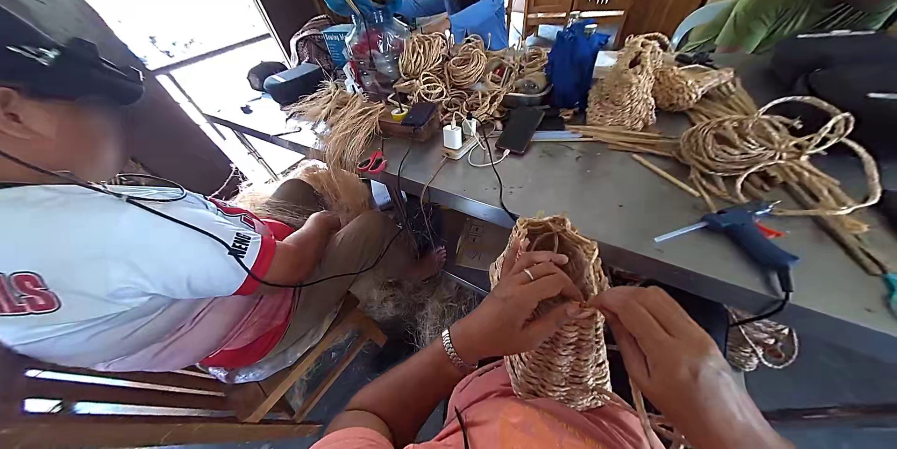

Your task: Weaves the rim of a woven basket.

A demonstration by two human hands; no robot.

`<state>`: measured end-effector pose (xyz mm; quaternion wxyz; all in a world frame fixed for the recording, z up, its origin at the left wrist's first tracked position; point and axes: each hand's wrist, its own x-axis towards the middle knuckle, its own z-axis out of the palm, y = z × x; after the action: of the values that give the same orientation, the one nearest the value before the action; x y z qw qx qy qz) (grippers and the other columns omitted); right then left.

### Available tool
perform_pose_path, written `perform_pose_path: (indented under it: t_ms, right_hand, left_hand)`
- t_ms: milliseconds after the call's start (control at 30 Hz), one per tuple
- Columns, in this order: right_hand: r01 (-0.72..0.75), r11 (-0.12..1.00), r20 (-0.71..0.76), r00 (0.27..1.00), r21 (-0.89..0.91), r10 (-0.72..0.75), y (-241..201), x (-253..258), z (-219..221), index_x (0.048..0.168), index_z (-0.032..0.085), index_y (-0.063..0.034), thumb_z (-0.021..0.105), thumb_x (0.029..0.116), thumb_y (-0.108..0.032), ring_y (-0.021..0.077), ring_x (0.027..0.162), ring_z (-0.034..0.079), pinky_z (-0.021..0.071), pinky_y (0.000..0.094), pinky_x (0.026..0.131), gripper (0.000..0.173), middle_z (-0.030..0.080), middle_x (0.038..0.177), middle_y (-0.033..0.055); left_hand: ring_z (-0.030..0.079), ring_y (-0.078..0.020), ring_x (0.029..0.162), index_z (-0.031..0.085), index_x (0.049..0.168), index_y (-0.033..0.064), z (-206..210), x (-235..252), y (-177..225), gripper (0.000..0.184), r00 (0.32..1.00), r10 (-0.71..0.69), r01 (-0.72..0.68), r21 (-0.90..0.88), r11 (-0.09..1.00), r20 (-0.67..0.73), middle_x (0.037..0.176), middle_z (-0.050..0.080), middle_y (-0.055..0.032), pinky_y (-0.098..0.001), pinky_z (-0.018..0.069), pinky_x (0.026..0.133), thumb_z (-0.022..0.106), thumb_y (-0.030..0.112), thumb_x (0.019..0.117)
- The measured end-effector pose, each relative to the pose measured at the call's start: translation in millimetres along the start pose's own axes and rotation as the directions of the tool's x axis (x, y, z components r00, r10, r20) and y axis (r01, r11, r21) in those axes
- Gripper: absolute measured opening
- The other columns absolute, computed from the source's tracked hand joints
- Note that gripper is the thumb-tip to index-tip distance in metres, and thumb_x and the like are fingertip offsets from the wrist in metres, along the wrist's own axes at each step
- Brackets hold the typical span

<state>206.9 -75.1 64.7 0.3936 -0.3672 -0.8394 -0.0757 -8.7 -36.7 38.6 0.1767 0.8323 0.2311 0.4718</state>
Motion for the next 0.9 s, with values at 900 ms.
perform_pose_path:
  t_ms: [900]
  right_hand:
    - [0.043, 0.99, 0.171, 0.983, 0.132, -0.065, 27.9, 26.1, -7.0, 0.106, 0.076, -0.0074, 0.058, 0.1026, -0.013, 0.0235, 0.102, 0.065, 0.0545, 0.0387, 0.089, 0.019, 0.071, 0.106, 0.0081]
  left_hand:
    - [0.045, -0.0316, 0.141, 0.069, 0.108, 0.004, 21.1, -15.1, 2.1, 0.018, 0.994, -0.078, 0.084, 0.08, 0.993, -0.076, 0.12, 0.068, -0.0083, -0.051, 0.0318, 0.122, 0.059, 0.017, 0.1027]
